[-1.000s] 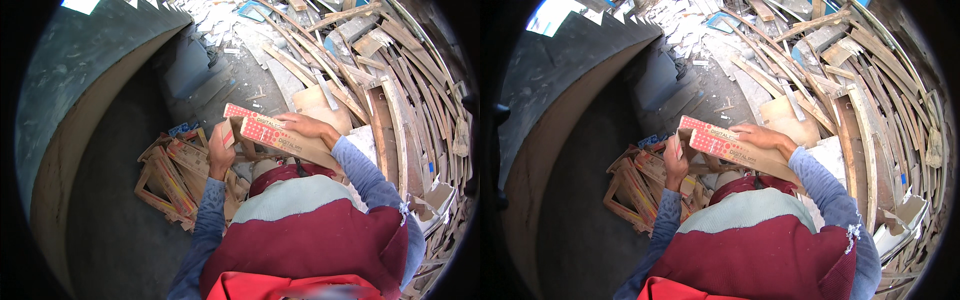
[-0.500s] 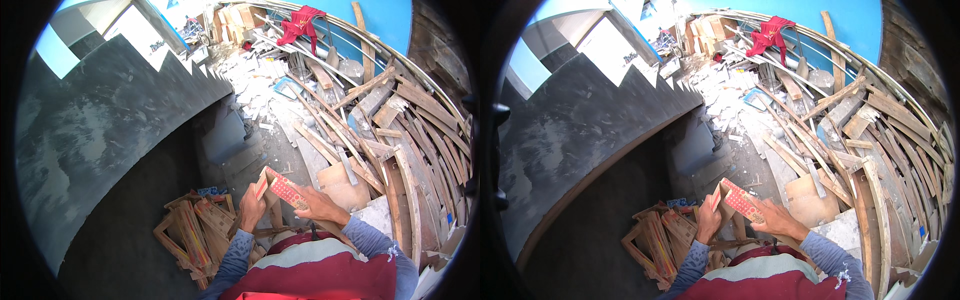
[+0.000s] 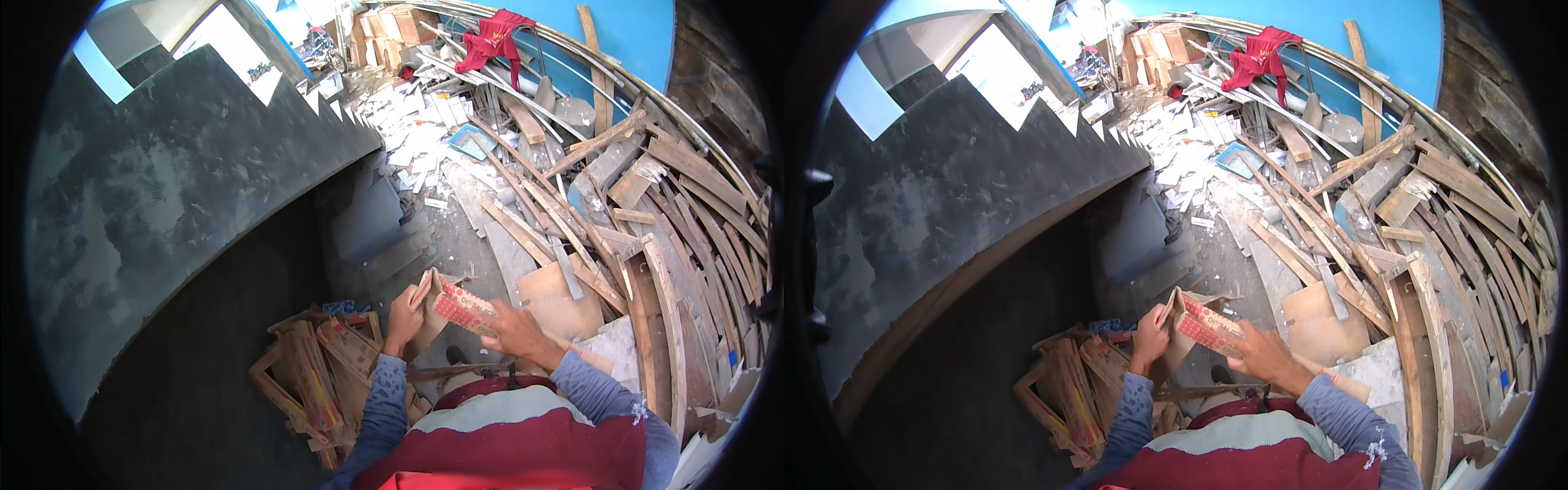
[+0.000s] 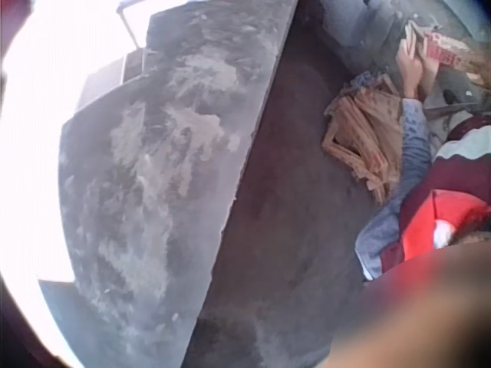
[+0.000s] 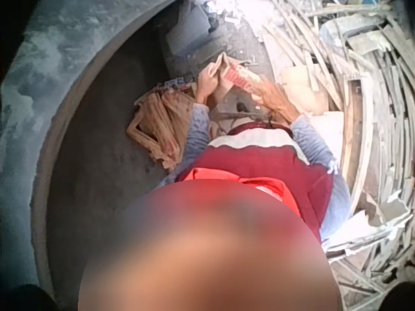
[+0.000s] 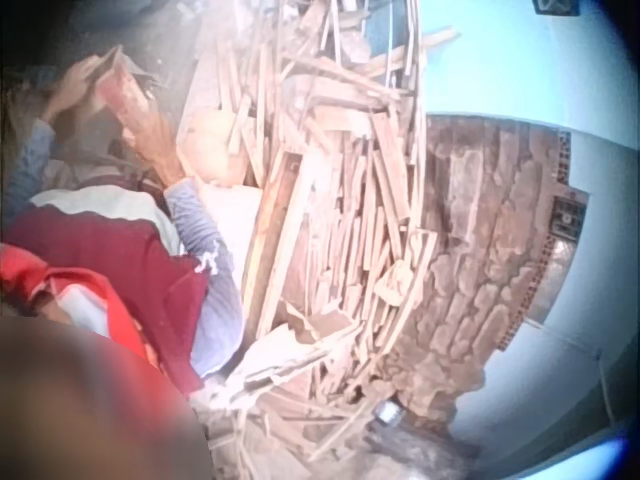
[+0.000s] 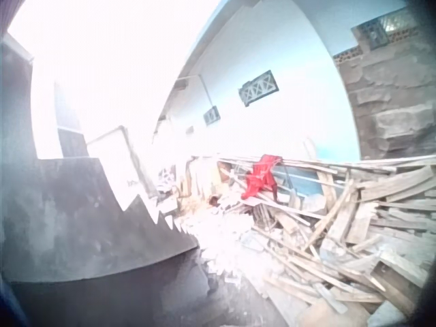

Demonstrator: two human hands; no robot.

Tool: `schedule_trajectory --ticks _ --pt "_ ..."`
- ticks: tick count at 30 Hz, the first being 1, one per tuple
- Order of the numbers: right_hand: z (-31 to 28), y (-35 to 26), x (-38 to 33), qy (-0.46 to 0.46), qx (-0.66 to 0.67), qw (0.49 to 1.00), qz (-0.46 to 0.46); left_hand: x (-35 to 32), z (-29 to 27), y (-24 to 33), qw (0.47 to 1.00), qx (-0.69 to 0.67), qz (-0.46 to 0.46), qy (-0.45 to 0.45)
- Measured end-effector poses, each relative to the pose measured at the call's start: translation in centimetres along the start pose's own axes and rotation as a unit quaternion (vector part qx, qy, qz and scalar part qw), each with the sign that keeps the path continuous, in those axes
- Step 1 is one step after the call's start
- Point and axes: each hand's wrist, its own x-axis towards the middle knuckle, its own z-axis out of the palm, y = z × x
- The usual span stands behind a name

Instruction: The person gathers and stacks metal rods and then collects and stacks cardboard pieces in a cluttered indoor area. The person handles the items by hand, moving them from scattered positions into organized piles.

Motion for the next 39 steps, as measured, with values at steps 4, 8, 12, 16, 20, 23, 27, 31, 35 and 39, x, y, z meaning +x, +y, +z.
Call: schedule_trajectory --ticks 4,8,12,16,20,23,27,31,35,39 --pt "-1.5 1.6 0.9 0.0 0.071 0.997 -0.017 0.3 -0.9 1.1 0.996 -0.015 0.089 0.006" --pt "-1.9 2.7 2.4 -0.019 0.168 0.982 0.089 0.5 -1.7 2.4 0.998 -0.018 0.037 0.045" --pt "-2.1 3.3 3.0 -0.09 0.208 0.972 0.07 0.5 -2.7 2.6 0.998 0.048 -0.007 0.051" --pt "-2.4 4.1 2.0 -0.133 0.206 0.965 0.095 0.2 -3.9 1.6 0.995 0.052 -0.03 0.082" --pt "-2.1 4.5 1.0 -0.172 0.224 0.955 0.094 -0.2 -4.2 0.6 0.992 0.061 -0.031 0.102" --pt "-1.0 4.8 0.1 -0.206 0.244 0.945 0.068 -0.3 -4.3 0.0 0.99 0.051 -0.031 0.129" --pt "0.3 6.2 -1.9 -0.281 0.298 0.903 0.126 -0.2 -4.7 -0.5 0.99 0.03 -0.068 0.118" --pt "-0.3 8.8 -3.7 -0.303 0.331 0.883 0.138 -0.2 -5.0 -1.0 0.991 0.052 -0.058 0.11" --pt "-3.4 10.9 -4.6 -0.262 0.337 0.885 0.188 -0.3 -5.1 -1.3 0.99 0.031 -0.064 0.12" --pt "-6.5 10.7 -3.4 0.061 0.035 0.947 0.313 -0.3 -4.9 -0.7 0.987 0.034 -0.06 0.145"
